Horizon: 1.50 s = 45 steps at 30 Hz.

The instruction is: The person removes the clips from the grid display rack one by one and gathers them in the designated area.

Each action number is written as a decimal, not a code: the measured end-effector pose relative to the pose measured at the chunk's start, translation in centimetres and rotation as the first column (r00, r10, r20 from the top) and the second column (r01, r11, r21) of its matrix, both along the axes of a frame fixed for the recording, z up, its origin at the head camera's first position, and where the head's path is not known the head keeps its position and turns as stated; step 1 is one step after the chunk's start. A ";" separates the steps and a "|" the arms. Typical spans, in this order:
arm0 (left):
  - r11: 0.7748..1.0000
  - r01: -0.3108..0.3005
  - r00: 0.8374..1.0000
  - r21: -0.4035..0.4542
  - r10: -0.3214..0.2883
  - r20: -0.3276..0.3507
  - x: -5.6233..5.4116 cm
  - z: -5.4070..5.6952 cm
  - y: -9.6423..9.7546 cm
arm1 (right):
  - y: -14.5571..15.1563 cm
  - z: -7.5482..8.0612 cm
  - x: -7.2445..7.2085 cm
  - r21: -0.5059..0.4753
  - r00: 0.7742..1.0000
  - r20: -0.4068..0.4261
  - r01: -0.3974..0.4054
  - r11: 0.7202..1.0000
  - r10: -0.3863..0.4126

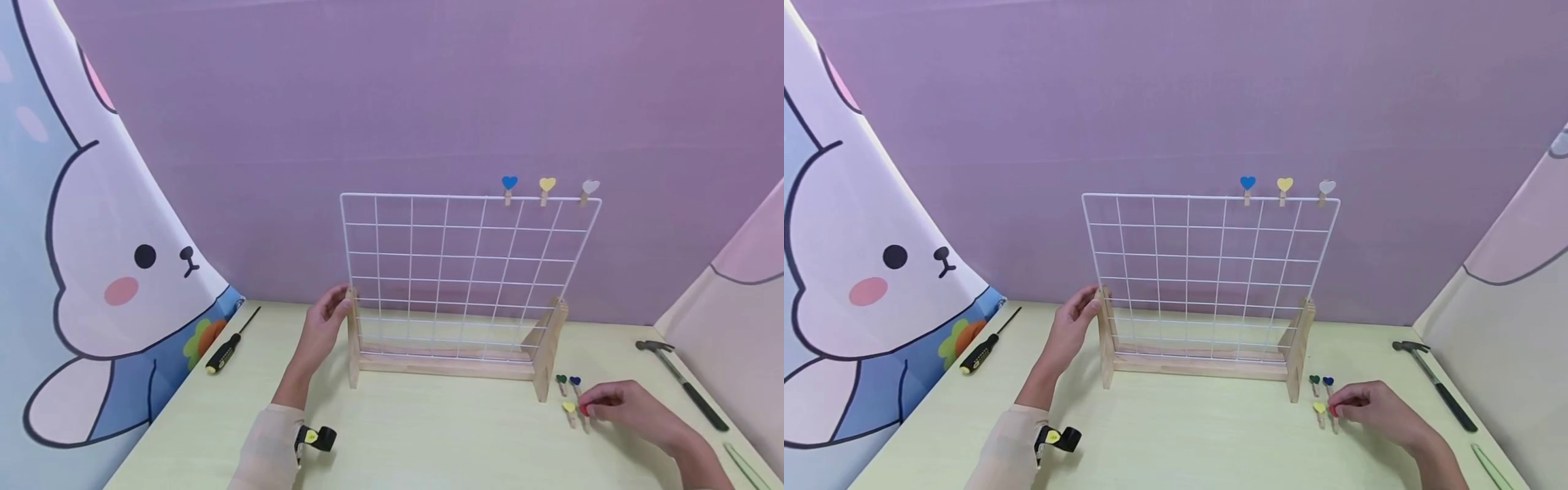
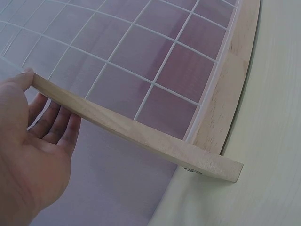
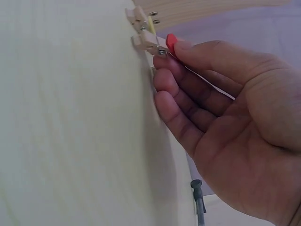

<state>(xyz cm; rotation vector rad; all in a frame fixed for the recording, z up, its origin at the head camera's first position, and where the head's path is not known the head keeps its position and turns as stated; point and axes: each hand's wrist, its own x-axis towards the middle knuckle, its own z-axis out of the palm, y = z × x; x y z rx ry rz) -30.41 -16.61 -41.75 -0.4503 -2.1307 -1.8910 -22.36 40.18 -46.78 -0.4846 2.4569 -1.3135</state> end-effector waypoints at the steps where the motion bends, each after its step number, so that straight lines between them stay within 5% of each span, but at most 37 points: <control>1: 1.000 -0.002 1.000 -0.002 0.002 0.001 0.0 0.0 0.0 | 0.0 0.0 0.0 -0.003 1.000 0.015 0.005 1.000 -0.005; 26: 1.000 0.000 1.000 0.005 0.000 0.010 0.2 0.0 0.1 | 0.5 -0.7 -0.2 -0.032 1.000 -0.002 0.009 0.999 -0.009; 45: 1.000 -0.006 1.000 -0.015 0.006 0.007 0.3 0.3 0.1 | -0.1 -1.2 -0.3 0.008 0.992 -0.110 0.060 0.998 -0.059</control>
